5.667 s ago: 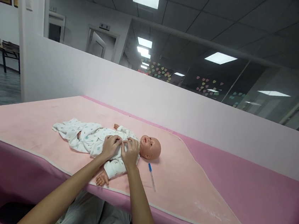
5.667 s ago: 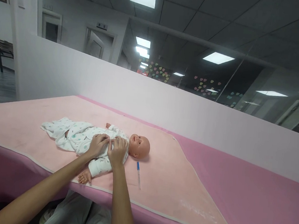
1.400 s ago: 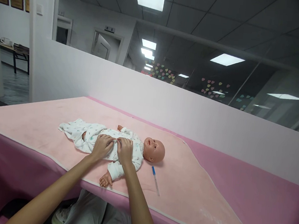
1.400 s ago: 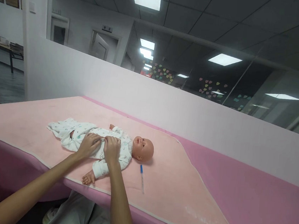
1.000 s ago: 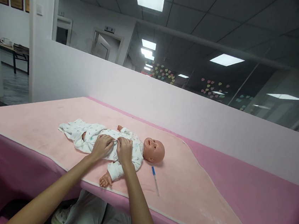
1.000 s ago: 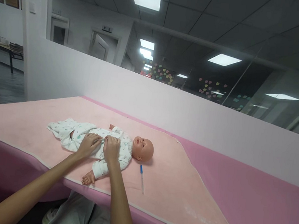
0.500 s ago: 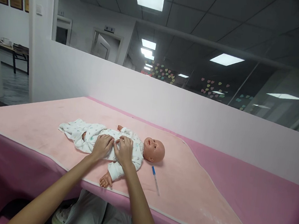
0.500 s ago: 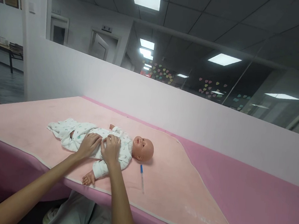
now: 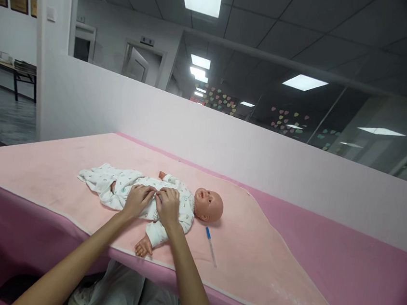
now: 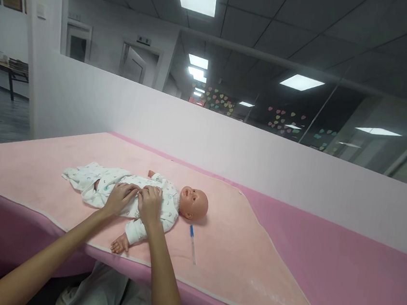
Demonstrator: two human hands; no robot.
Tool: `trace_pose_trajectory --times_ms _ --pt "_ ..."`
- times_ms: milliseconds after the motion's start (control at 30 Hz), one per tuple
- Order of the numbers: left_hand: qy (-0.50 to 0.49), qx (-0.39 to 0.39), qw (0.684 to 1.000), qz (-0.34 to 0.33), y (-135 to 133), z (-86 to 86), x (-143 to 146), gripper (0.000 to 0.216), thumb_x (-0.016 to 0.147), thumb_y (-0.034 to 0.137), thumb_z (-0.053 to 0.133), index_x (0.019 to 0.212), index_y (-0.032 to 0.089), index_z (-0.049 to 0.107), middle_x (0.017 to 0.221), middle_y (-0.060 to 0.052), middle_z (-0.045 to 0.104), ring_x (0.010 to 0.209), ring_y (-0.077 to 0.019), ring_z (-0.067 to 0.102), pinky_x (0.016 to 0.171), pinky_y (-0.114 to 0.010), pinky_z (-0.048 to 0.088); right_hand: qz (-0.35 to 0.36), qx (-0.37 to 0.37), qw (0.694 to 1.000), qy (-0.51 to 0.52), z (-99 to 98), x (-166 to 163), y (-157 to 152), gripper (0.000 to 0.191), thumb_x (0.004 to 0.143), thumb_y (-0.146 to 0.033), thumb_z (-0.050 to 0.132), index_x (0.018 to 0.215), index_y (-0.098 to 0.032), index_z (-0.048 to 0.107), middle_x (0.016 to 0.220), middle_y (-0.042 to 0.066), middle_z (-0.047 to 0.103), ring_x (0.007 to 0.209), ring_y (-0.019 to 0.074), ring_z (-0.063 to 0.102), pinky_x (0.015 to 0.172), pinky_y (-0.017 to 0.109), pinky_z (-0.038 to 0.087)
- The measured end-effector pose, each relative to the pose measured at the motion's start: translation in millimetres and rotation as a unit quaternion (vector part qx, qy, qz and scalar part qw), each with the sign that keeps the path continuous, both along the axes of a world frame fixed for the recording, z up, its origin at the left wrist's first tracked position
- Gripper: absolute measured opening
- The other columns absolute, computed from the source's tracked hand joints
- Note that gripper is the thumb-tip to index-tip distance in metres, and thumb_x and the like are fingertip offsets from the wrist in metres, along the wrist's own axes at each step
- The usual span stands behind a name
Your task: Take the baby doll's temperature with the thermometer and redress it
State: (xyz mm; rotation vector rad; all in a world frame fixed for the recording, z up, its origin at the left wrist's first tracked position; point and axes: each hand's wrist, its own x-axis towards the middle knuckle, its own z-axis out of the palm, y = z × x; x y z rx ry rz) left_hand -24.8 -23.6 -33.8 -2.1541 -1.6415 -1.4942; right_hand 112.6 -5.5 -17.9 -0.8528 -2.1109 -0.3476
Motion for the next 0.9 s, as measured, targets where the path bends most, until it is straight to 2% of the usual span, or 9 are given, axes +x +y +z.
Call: trace_pose_trajectory --times_ms 200,367,467,533,600,667,767,900 --pt "0.053 0.011 0.999 -0.001 -8.3 2.3 1.4 0.023 0.086 0.026 0.037 0.09 0.023 0.06 0.091 0.0 0.065 0.088 -0.0192 0.053 0.083 -0.036 0.033 -0.054 -0.005 0.998 0.02 7.3 10.9 -16.3 0.01 0.084 -0.023 0.049 0.089 -0.019 0.057 0.089 0.003 0.06 0.085 0.0168 0.049 0.086 0.033 0.031" --pt "0.063 0.027 0.998 0.015 -9.6 1.4 1.2 0.022 0.084 0.022 0.037 0.091 0.023 0.058 0.091 -0.002 0.064 0.088 -0.0201 0.052 0.082 -0.037 0.033 -0.152 -0.045 0.985 0.067 8.4 67.9 -41.9 0.014 0.083 -0.022 0.047 0.082 -0.018 0.061 0.079 0.004 0.063 0.079 0.0173 0.053 0.08 0.031 0.031" --pt "0.059 0.051 0.996 0.045 -6.8 -1.6 -0.1 0.019 0.083 0.023 0.04 0.091 0.022 0.057 0.088 -0.003 0.063 0.087 -0.0213 0.052 0.08 -0.037 0.033 -0.257 -0.104 0.956 0.096 3.9 117.1 -61.9 0.021 0.084 -0.025 0.044 0.077 -0.017 0.062 0.076 0.005 0.064 0.073 0.0166 0.056 0.072 0.029 0.032" --pt "0.051 0.063 0.994 0.067 -5.0 -3.5 -1.2 0.017 0.083 0.024 0.041 0.09 0.022 0.057 0.086 -0.003 0.062 0.086 -0.0219 0.052 0.078 -0.037 0.033 -0.332 -0.162 0.926 0.074 -1.8 145.5 -76.3 0.027 0.085 -0.031 0.042 0.077 -0.016 0.064 0.071 0.006 0.064 0.067 0.0169 0.056 0.068 0.029 0.031" --pt "0.041 0.065 0.994 0.082 -4.2 -4.5 -2.2 0.017 0.082 0.023 0.042 0.09 0.022 0.057 0.086 -0.003 0.061 0.086 -0.022 0.052 0.078 -0.036 0.034 -0.373 -0.216 0.901 0.039 -9.4 165.5 -89.1 0.031 0.084 -0.038 0.044 0.081 -0.016 0.065 0.072 0.008 0.065 0.067 0.0185 0.058 0.065 0.029 0.031" --pt "0.034 0.065 0.993 0.088 -4.6 -4.4 -2.7 0.017 0.081 0.021 0.041 0.089 0.022 0.056 0.088 -0.004 0.06 0.088 -0.0218 0.052 0.078 -0.036 0.035 -0.384 -0.253 0.888 0.01 -17.5 175.9 -98.1 0.03 0.081 -0.04 0.047 0.084 -0.016 0.065 0.079 0.009 0.065 0.072 0.0202 0.06 0.062 0.027 0.032" --pt "0.028 0.077 0.992 0.092 -6.6 -2.8 -2.1 0.018 0.081 0.02 0.041 0.089 0.022 0.057 0.091 -0.004 0.058 0.091 -0.0218 0.051 0.08 -0.036 0.036 -0.38 -0.279 0.882 -0.002 -24.7 177.7 -103.4 0.023 0.081 -0.031 0.045 0.083 -0.018 0.064 0.086 0.008 0.064 0.076 0.0198 0.06 0.059 0.026 0.032" --pt "0.033 0.122 0.988 0.087 -9.0 0.7 2.2 0.018 0.082 0.021 0.041 0.09 0.021 0.058 0.095 -0.005 0.057 0.095 -0.0218 0.051 0.084 -0.036 0.035 -0.382 -0.282 0.88 0.001 -12.9 171.9 -100.3 0.022 0.082 -0.018 0.038 0.078 -0.019 0.06 0.082 0.007 0.063 0.074 0.018 0.059 0.057 0.024 0.032"
